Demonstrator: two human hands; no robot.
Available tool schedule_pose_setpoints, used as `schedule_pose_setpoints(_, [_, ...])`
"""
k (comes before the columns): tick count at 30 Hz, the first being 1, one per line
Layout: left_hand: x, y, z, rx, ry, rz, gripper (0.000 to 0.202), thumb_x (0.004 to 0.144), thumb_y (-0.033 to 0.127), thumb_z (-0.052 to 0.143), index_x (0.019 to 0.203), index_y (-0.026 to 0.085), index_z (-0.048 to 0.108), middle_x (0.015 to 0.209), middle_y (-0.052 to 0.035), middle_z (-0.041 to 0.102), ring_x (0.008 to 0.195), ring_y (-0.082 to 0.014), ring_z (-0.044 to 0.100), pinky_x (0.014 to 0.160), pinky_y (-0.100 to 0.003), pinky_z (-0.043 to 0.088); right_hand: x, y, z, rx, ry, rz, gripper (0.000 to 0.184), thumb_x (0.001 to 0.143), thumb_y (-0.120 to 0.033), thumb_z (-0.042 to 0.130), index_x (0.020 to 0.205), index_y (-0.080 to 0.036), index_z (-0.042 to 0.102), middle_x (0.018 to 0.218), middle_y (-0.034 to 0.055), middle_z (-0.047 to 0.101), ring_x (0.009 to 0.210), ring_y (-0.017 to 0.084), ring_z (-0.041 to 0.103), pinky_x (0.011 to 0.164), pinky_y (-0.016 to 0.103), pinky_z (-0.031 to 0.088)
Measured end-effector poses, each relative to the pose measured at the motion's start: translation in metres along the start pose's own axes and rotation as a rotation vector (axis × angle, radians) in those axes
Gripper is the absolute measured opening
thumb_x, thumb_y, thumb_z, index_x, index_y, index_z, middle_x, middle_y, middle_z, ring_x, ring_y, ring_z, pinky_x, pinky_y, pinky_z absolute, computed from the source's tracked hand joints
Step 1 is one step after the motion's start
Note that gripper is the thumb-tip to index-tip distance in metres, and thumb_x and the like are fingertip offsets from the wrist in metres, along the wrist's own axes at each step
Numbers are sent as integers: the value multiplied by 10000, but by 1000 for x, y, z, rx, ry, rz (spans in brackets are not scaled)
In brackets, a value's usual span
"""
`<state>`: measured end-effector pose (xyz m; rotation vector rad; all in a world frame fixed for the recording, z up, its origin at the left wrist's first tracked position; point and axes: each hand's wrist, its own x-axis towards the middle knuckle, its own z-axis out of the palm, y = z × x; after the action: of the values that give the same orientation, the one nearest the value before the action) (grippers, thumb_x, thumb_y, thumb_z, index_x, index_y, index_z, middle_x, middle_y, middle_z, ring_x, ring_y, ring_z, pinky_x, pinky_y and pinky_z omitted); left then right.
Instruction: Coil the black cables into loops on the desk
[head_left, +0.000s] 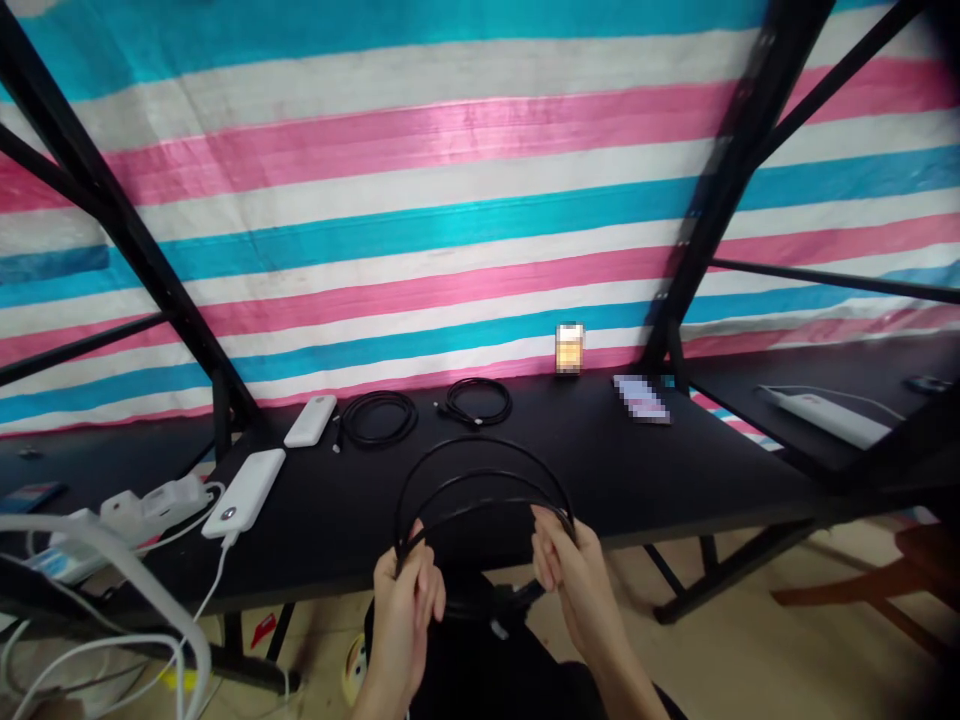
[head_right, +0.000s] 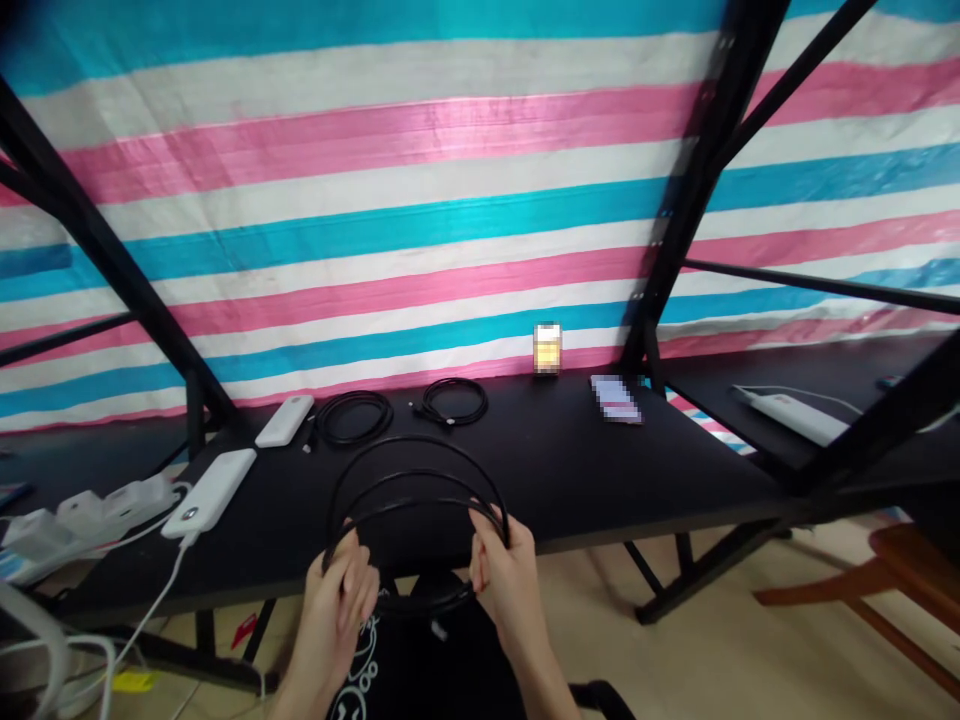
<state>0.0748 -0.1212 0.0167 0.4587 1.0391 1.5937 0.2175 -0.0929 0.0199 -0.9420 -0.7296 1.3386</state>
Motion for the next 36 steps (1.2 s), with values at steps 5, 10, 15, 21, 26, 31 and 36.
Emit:
schedule_pose_setpoints(5, [11,-22,21,-221,120,-135,416,636,456,795,608,179,486,373,118,248,304,-24,161,304,-153,191,9,17,-5,17,78,54,519,713,-586,691,527,-224,368,387,-101,289,316,59,279,340,197,272])
schedule_pose_setpoints(10, [46,-21,40,-361,121,-122,477,655,397,796,536,185,386,365,110,250,288,-15,157,280,-150,150,49,20,-25,-453,-115,-122,448,806,-584,595,609,-182,603,611,51,615,702,205,632,730,312,507])
schedule_pose_setpoints(15, [85,-29,65,-443,173,-115,587,579,359,843,482,194,288,348,111,244,268,-3,146,258,-140,128,99,26,-42,-492,-197,-84,394,809,-566,593,802,-176,652,831,57,641,659,184,650,542,269,518])
schedule_pose_setpoints(21, [127,-50,86,-210,116,-142,618,438,401,891,442,194,309,322,109,248,261,-4,182,271,-148,207,143,29,-60,-364,-106,90,513,707,-627,665,871,-141,654,671,0,555,430,148,609,313,192,391])
schedule_pose_setpoints(26, [165,-48,79,241,-35,90,384,695,476,738,625,194,486,316,113,301,238,-51,268,316,-175,297,160,25,-78,-477,-155,125,447,755,-562,642,937,-154,669,680,0,585,376,120,588,293,168,363])
schedule_pose_setpoints(31, [194,-34,66,722,-143,189,493,743,484,682,1134,224,532,442,77,502,333,-105,416,343,-180,324,173,11,-91,-603,-270,192,380,751,-461,658,1018,-190,653,601,-42,570,347,106,558,293,160,362])
schedule_pose_setpoints(36, [211,-24,80,900,-193,275,294,812,487,581,819,197,623,405,32,490,403,-113,451,429,-189,331,207,-10,-82,-534,-178,150,372,675,-453,727,890,-157,659,635,-24,597,333,71,486,295,171,312])
